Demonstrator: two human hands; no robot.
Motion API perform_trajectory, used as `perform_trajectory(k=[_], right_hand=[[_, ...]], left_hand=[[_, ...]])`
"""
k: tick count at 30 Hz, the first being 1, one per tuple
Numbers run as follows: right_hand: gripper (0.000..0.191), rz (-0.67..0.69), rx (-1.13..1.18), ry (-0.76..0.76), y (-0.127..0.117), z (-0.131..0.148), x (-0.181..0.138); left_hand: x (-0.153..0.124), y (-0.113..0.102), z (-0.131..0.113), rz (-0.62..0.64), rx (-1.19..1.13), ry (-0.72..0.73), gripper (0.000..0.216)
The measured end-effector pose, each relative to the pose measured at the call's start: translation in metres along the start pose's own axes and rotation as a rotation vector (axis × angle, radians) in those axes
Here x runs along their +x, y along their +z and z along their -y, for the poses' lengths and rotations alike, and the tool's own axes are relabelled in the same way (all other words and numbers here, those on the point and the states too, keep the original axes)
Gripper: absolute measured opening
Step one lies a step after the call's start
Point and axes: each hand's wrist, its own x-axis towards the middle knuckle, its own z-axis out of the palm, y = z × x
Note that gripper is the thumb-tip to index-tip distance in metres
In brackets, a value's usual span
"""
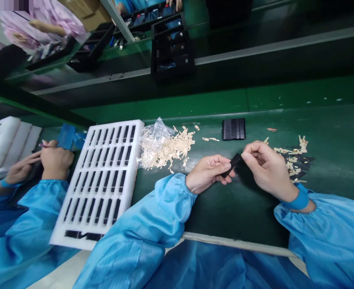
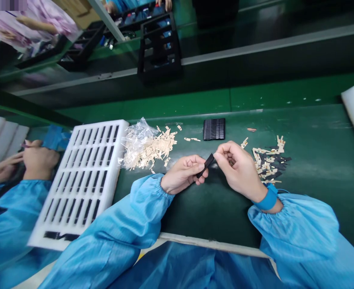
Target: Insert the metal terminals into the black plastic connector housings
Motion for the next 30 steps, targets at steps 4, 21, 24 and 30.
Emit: perform_trajectory(k=[4,21,24,30], right_hand=[[0.024,0.008,0.03,0.021,0.001,-0.003,0.001],[0.035,-0.039,0.233,0.198,0.002,0.0,0.007],[0.042,0.131,0.229,0.109,0.007,0.006,0.001],[0.032,0.251,0.51,0.13,0.021,0.01,-0.019]], left_hand=[[0.0,-0.001,0.001,-0.006,0.016,0.007,0.046],[-0.002,-0.001,0.0,-0.012,0.035,0.012,0.049],[-0.001,-0.001,0.0,-0.001,0.026,0.003,0.052],[-0.002,-0.006,0.003,0.158,0.025,-0.028,0.051]])
